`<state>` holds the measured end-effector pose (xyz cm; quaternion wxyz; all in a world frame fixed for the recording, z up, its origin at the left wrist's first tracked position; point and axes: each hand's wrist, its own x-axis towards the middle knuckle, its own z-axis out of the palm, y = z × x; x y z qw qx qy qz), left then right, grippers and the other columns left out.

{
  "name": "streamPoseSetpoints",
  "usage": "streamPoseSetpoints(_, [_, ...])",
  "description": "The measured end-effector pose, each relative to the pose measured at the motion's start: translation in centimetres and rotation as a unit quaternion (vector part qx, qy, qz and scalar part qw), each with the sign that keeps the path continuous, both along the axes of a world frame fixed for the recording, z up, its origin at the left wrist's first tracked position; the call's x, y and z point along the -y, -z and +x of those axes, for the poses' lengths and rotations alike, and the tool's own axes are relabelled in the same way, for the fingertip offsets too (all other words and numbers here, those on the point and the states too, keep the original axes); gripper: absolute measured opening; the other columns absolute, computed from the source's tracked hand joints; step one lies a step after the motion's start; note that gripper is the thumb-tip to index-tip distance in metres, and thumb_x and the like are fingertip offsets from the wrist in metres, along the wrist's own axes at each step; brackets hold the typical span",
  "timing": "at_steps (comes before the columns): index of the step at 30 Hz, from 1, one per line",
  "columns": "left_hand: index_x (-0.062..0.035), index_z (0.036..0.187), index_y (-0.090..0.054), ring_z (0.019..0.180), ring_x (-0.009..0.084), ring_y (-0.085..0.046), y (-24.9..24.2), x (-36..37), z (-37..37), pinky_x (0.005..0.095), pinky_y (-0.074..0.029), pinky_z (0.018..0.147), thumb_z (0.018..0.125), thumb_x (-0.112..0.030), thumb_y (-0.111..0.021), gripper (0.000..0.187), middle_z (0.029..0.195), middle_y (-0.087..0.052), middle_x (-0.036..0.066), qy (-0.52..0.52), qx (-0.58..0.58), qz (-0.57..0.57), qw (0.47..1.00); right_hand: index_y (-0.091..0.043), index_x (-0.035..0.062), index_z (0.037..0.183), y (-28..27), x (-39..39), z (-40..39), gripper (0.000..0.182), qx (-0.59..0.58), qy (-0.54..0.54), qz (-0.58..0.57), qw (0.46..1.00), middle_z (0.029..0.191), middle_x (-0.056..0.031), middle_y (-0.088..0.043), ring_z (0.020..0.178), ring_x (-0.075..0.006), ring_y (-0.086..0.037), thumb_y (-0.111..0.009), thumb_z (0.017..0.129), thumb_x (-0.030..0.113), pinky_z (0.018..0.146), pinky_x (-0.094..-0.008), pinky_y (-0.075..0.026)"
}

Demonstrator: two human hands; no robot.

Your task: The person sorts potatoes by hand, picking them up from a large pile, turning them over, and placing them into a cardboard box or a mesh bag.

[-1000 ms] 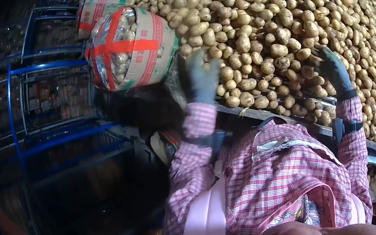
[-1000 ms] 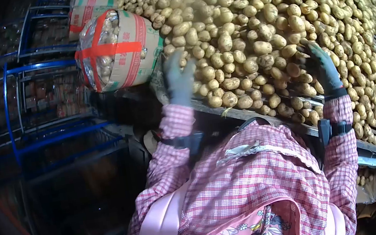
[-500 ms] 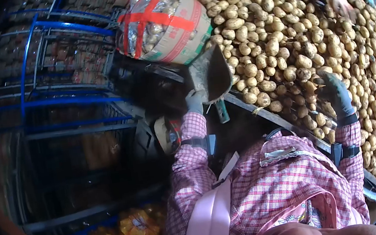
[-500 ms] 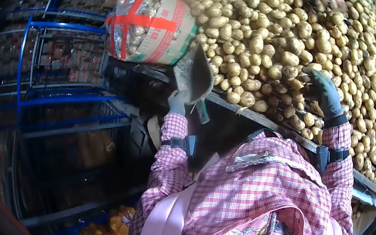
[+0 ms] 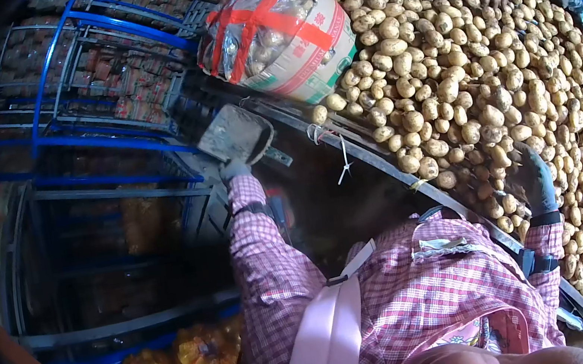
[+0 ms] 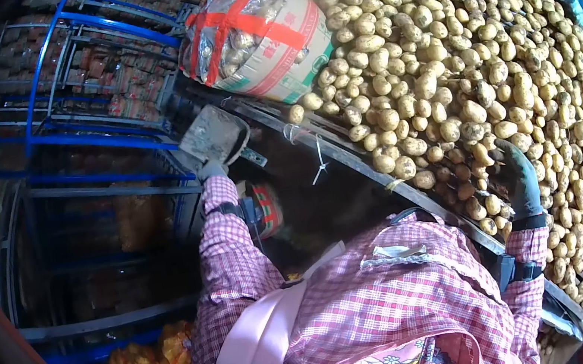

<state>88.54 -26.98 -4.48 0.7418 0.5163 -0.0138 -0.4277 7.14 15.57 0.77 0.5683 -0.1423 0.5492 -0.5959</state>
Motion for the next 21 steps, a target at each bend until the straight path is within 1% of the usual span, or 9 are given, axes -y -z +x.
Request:
streamPoseSetpoints(2, [-0.0129, 0.123, -0.070, 0.114, 0.0289, -0.060, -8.8, 0.8, -8.8, 0.0469, -0.047, 0.099, 0.100, -0.029, -0.051, 0.033, 0.128, -0.067, 0.012, -0.051, 0.200, 0.104, 0.973, -0.056, 0.0087, 0.143, -0.1, 0.2, 0.7, 0.048, -0.007, 0.007, 0.002, 1.000, 0.119, -0.0049, -0.067, 0.085, -0.0129, -0.066, -0.053, 0.107, 0.039, 0.072, -0.0290, -0.058])
streamPoseSetpoints(4, [0.0070, 0.120, -0.066, 0.103, 0.0312, -0.070, -7.9, 7.4, -5.2, 0.0389, -0.054, 0.092, 0.099, -0.014, -0.055, 0.032, 0.120, -0.071, 0.022, -0.065, 0.213, 0.068, 0.972, -0.056, 0.0092, 0.143, -0.4, 0.3, 1.5, 0.049, -0.004, 0.025, 0.010, 1.000, 0.118, -0.0044, -0.068, 0.085, -0.0119, -0.067, -0.052, 0.106, 0.041, 0.071, -0.0274, -0.057])
streamPoseSetpoints(6, [-0.0032, 0.133, -0.062, 0.128, 0.0306, -0.057, -7.6, 12.8, -4.0, 0.0468, -0.047, 0.103, 0.102, -0.029, -0.045, 0.044, 0.139, -0.062, 0.017, -0.021, 0.136, 0.026, 0.990, -0.055, 0.0075, 0.143, -1.1, 0.6, 2.5, 0.047, 0.016, 0.049, 0.013, 0.999, 0.118, -0.0059, -0.069, 0.088, -0.0141, -0.068, -0.053, 0.106, 0.037, 0.073, -0.0286, -0.058])
streamPoseSetpoints(7, [0.0072, 0.133, -0.059, 0.128, 0.0313, -0.059, -8.4, 15.6, -4.6, 0.0492, -0.050, 0.100, 0.103, -0.023, -0.047, 0.044, 0.139, -0.062, 0.020, -0.090, 0.004, -0.027, 0.996, -0.055, 0.0066, 0.143, -1.4, 0.8, 2.9, 0.047, 0.026, 0.060, 0.013, 0.998, 0.117, -0.0067, -0.069, 0.089, -0.0151, -0.069, -0.054, 0.106, 0.036, 0.073, -0.0291, -0.058])
streamPoseSetpoints(9, [-0.0154, 0.133, -0.067, 0.132, 0.0287, -0.056, -6.6, 21.4, -3.2, 0.0458, -0.045, 0.110, 0.098, -0.032, -0.059, 0.040, 0.141, -0.063, 0.008, -0.068, -0.109, -0.018, 0.992, -0.054, 0.0068, 0.144, -1.4, 1.2, 3.7, 0.050, 0.009, 0.072, 0.014, 0.997, 0.119, -0.0065, -0.069, 0.088, -0.0173, -0.069, -0.054, 0.106, 0.039, 0.074, -0.0297, -0.058])
streamPoseSetpoints(10, [-0.0142, 0.132, -0.067, 0.130, 0.0288, -0.057, -6.8, 21.6, -4.7, 0.0455, -0.045, 0.109, 0.098, -0.031, -0.059, 0.039, 0.139, -0.063, 0.009, -0.064, -0.122, 0.005, 0.990, -0.053, 0.0067, 0.145, -1.6, 1.4, 4.0, 0.050, 0.007, 0.075, 0.013, 0.997, 0.119, -0.0065, -0.069, 0.088, -0.0174, -0.069, -0.054, 0.106, 0.039, 0.074, -0.0298, -0.057])
streamPoseSetpoints(12, [-0.0120, 0.130, -0.067, 0.126, 0.0289, -0.059, -5.9, 18.8, -6.8, 0.0450, -0.047, 0.105, 0.098, -0.029, -0.059, 0.037, 0.136, -0.065, 0.011, 0.047, 0.144, 0.094, 0.984, -0.052, 0.0069, 0.147, -1.5, 2.2, 4.8, 0.050, 0.011, 0.082, -0.005, 0.997, 0.120, -0.0064, -0.068, 0.090, -0.0176, -0.069, -0.053, 0.107, 0.038, 0.075, -0.0303, -0.057])
streamPoseSetpoints(15, [-0.0086, 0.126, -0.068, 0.120, 0.0291, -0.061, -5.2, 16.0, -8.7, 0.0441, -0.049, 0.100, 0.098, -0.026, -0.060, 0.034, 0.130, -0.067, 0.013, 0.125, 0.395, 0.164, 0.895, -0.054, 0.0052, 0.145, -1.3, 3.8, 5.9, 0.048, 0.036, 0.085, -0.012, 0.996, 0.120, -0.0073, -0.069, 0.089, -0.0171, -0.069, -0.052, 0.107, 0.034, 0.075, -0.0302, -0.057])
streamPoseSetpoints(21, [-0.0018, 0.119, -0.070, 0.108, 0.0294, -0.065, -7.3, 12.8, -14.1, 0.0425, -0.053, 0.090, 0.099, -0.020, -0.060, 0.029, 0.120, -0.071, 0.019, 0.150, 0.660, 0.071, 0.733, -0.062, 0.0063, 0.138, -4.2, 7.4, 9.2, 0.044, 0.011, 0.077, 0.005, 0.997, 0.116, -0.0067, -0.073, 0.089, -0.0146, -0.071, -0.053, 0.107, 0.035, 0.079, -0.0297, -0.059])
